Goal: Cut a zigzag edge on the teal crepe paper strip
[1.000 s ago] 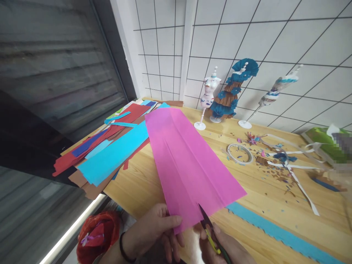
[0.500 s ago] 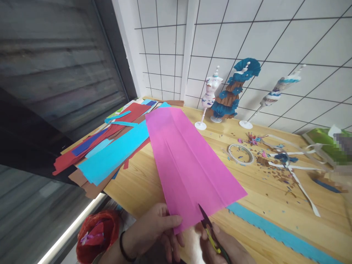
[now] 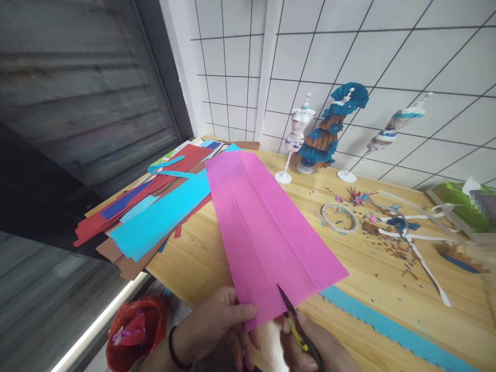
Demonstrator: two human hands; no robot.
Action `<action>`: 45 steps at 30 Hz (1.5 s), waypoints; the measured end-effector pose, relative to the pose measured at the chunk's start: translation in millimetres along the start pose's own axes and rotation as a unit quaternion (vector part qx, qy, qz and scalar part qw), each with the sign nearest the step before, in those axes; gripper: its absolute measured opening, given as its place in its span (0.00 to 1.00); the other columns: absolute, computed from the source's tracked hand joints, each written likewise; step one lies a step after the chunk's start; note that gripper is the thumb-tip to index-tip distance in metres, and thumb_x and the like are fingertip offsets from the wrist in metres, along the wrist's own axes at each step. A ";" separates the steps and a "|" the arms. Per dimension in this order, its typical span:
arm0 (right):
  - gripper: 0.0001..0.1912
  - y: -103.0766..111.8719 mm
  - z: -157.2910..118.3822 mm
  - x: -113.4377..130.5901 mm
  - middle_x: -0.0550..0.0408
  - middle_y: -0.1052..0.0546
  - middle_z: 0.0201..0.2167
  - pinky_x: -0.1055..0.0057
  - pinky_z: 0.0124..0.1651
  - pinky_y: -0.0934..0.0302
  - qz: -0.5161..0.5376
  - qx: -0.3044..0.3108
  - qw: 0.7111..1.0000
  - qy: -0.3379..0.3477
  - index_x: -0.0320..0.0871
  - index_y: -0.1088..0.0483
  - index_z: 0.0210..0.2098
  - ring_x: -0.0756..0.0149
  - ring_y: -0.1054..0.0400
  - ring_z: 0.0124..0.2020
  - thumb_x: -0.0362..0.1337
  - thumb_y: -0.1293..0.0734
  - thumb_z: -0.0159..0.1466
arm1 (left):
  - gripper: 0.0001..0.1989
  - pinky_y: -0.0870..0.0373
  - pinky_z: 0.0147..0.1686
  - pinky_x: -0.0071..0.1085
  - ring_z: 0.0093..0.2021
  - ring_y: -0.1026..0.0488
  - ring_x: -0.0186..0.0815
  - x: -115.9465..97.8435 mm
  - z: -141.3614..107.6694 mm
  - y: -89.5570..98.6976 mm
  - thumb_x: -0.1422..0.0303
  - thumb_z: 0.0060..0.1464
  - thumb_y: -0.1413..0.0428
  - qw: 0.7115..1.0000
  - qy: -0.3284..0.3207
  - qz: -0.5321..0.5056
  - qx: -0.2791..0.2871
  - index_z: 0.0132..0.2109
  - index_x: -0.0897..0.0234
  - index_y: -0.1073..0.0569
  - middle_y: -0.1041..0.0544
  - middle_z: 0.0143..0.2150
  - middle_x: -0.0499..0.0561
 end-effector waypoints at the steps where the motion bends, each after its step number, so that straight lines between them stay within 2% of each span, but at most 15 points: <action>1: 0.23 -1.9 1.2 0.3 0.67 0.46 0.10 0.85 0.15 0.63 0.003 0.003 1.000 -0.001 0.40 0.35 0.26 0.83 0.56 0.11 0.56 0.34 0.51 | 0.16 0.45 0.10 0.18 0.13 0.33 0.28 0.2 -0.1 0.2 0.61 0.46 0.45 1.000 0.001 0.001 -0.001 0.25 0.74 0.30 0.30 0.20 0.52; 6: 0.22 -4.4 7.0 2.5 0.67 0.46 0.10 0.84 0.13 0.68 0.013 0.025 0.999 0.017 0.40 0.35 0.26 0.84 0.60 0.10 0.55 0.35 0.53 | 0.16 0.46 0.10 0.18 0.13 0.34 0.28 -0.5 -0.8 0.0 0.61 0.46 0.46 1.000 0.002 0.006 -0.005 0.26 0.74 0.30 0.30 0.20 0.51; 11: 0.23 13.9 9.3 1.7 0.63 0.40 0.12 0.83 0.15 0.60 -0.007 -0.032 0.999 0.019 0.38 0.34 0.23 0.80 0.48 0.13 0.54 0.33 0.51 | 0.16 0.45 0.10 0.18 0.13 0.33 0.28 0.4 -0.5 1.4 0.61 0.45 0.45 1.000 0.004 0.003 -0.009 0.26 0.75 0.30 0.30 0.21 0.52; 15: 0.22 15.1 11.2 -2.1 0.62 0.38 0.15 0.84 0.14 0.58 0.024 -0.039 0.999 -0.005 0.39 0.35 0.22 0.80 0.47 0.14 0.54 0.30 0.48 | 0.16 0.44 0.10 0.18 0.13 0.33 0.28 1.3 -0.2 0.9 0.61 0.46 0.45 1.000 0.001 -0.004 0.000 0.26 0.74 0.30 0.30 0.21 0.52; 18: 0.22 11.0 14.1 -3.2 0.63 0.40 0.13 0.84 0.12 0.61 0.041 -0.036 0.998 -0.018 0.41 0.38 0.19 0.81 0.50 0.12 0.53 0.30 0.48 | 0.15 0.44 0.10 0.18 0.14 0.33 0.29 0.9 -0.4 -1.0 0.62 0.46 0.46 1.000 -0.003 -0.014 0.012 0.28 0.75 0.29 0.29 0.22 0.53; 23: 0.25 3.5 20.0 0.4 0.68 0.48 0.10 0.82 0.10 0.70 0.033 -0.037 0.998 -0.023 0.43 0.43 0.16 0.83 0.63 0.09 0.56 0.31 0.46 | 0.16 0.44 0.09 0.18 0.13 0.33 0.28 -0.6 -0.1 -1.6 0.62 0.46 0.45 1.000 -0.006 -0.015 0.011 0.25 0.75 0.29 0.29 0.20 0.53; 27: 0.27 0.6 23.6 6.5 0.69 0.50 0.09 0.82 0.10 0.73 0.020 -0.040 0.999 0.000 0.44 0.45 0.17 0.84 0.67 0.09 0.58 0.30 0.42 | 0.16 0.44 0.09 0.18 0.13 0.34 0.28 -0.9 0.4 -1.6 0.61 0.45 0.45 1.000 -0.008 -0.010 0.011 0.24 0.74 0.30 0.30 0.19 0.52; 30: 0.28 2.1 23.4 5.2 0.70 0.52 0.08 0.82 0.10 0.76 0.001 -0.047 0.999 -0.012 0.44 0.46 0.16 0.85 0.69 0.08 0.60 0.31 0.41 | 0.16 0.44 0.09 0.18 0.13 0.34 0.28 0.1 0.7 0.1 0.61 0.45 0.45 1.000 -0.006 -0.008 0.007 0.24 0.74 0.30 0.30 0.19 0.52; 33: 0.27 -2.2 21.0 2.6 0.70 0.53 0.07 0.82 0.09 0.77 -0.022 -0.021 0.999 -0.043 0.43 0.46 0.15 0.85 0.69 0.07 0.59 0.34 0.46 | 0.17 0.44 0.09 0.18 0.13 0.34 0.27 0.3 0.6 -0.1 0.60 0.45 0.45 1.000 -0.005 -0.007 0.009 0.24 0.74 0.31 0.29 0.20 0.52; 36: 0.26 -10.7 18.3 4.7 0.69 0.51 0.07 0.83 0.08 0.73 -0.025 0.015 0.998 -0.060 0.42 0.46 0.14 0.84 0.66 0.07 0.55 0.39 0.55 | 0.17 0.44 0.10 0.18 0.13 0.34 0.27 -0.6 0.4 -1.2 0.60 0.44 0.45 1.000 -0.004 -0.007 0.010 0.26 0.74 0.30 0.29 0.20 0.52; 40: 0.29 -13.6 14.9 7.5 0.68 0.52 0.07 0.84 0.08 0.71 -0.040 0.000 0.995 -0.088 0.42 0.48 0.13 0.83 0.68 0.07 0.52 0.49 0.64 | 0.17 0.45 0.09 0.18 0.12 0.35 0.27 -0.9 0.4 -1.4 0.60 0.44 0.45 1.000 -0.005 0.001 0.007 0.24 0.74 0.30 0.30 0.18 0.52; 45: 0.29 -19.8 9.7 15.0 0.69 0.53 0.06 0.85 0.09 0.68 -0.060 -0.005 0.995 -0.084 0.42 0.49 0.13 0.83 0.69 0.08 0.50 0.51 0.65 | 0.18 0.46 0.10 0.18 0.12 0.36 0.26 1.0 1.8 3.2 0.58 0.43 0.44 1.000 -0.007 0.007 -0.004 0.23 0.73 0.30 0.30 0.18 0.52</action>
Point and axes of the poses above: each hand's wrist, its own z-axis towards the middle knuckle, its own y-axis out of the back of the hand, x = y × z, the point moved 10 cm from there along z, towards the middle knuckle
